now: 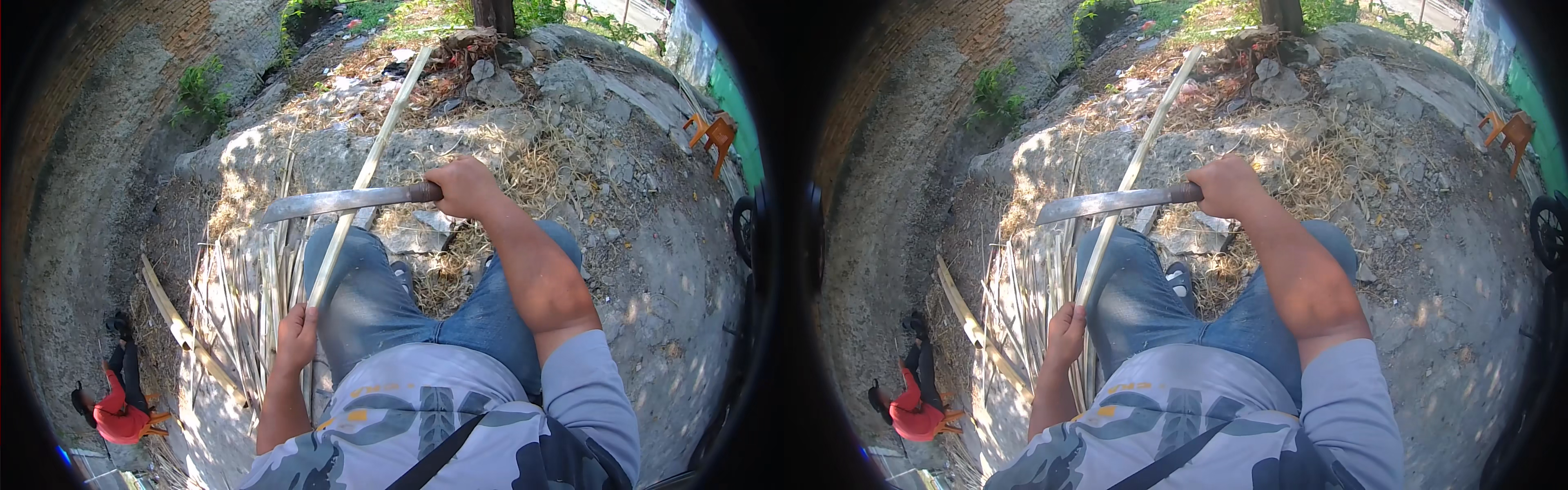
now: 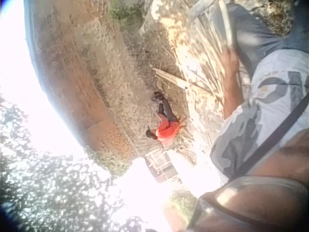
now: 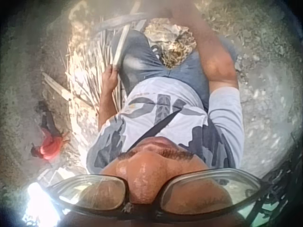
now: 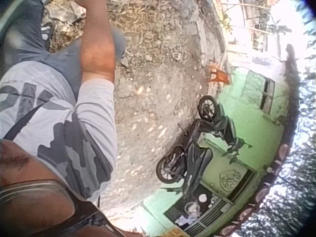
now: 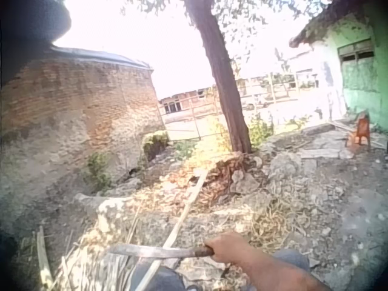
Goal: The person scrapes and trims bamboo strips with a machete while holding the strips in one hand.
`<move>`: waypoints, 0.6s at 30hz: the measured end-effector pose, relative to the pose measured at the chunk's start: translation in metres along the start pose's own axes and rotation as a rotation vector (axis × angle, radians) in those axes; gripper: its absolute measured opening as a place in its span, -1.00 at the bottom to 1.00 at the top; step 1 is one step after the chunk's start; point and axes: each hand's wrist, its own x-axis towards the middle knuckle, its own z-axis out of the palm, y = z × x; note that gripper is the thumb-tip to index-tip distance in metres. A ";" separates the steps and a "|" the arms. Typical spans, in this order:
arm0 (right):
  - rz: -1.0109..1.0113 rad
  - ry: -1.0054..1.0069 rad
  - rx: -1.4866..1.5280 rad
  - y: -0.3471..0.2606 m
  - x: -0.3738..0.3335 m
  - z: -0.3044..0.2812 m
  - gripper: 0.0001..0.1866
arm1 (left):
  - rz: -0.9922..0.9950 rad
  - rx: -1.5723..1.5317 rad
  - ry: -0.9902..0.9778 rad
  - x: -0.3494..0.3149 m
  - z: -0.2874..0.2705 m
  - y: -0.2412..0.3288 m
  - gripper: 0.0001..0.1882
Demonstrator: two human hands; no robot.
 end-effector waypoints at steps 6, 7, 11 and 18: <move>-0.001 -0.046 -0.031 -0.014 0.002 0.002 -0.83 | -0.001 0.063 0.014 0.007 -0.001 0.008 -0.64; -0.033 -0.043 -0.036 -0.014 0.003 0.005 -0.83 | -0.003 0.076 0.014 0.007 -0.004 0.010 -0.64; 0.003 -0.054 -0.070 0.000 0.005 -0.018 -0.84 | -0.023 0.088 0.037 0.002 -0.017 0.011 -0.66; 0.082 0.079 0.016 0.006 0.000 -0.014 -0.82 | -0.017 0.019 0.040 -0.002 -0.026 -0.010 -0.66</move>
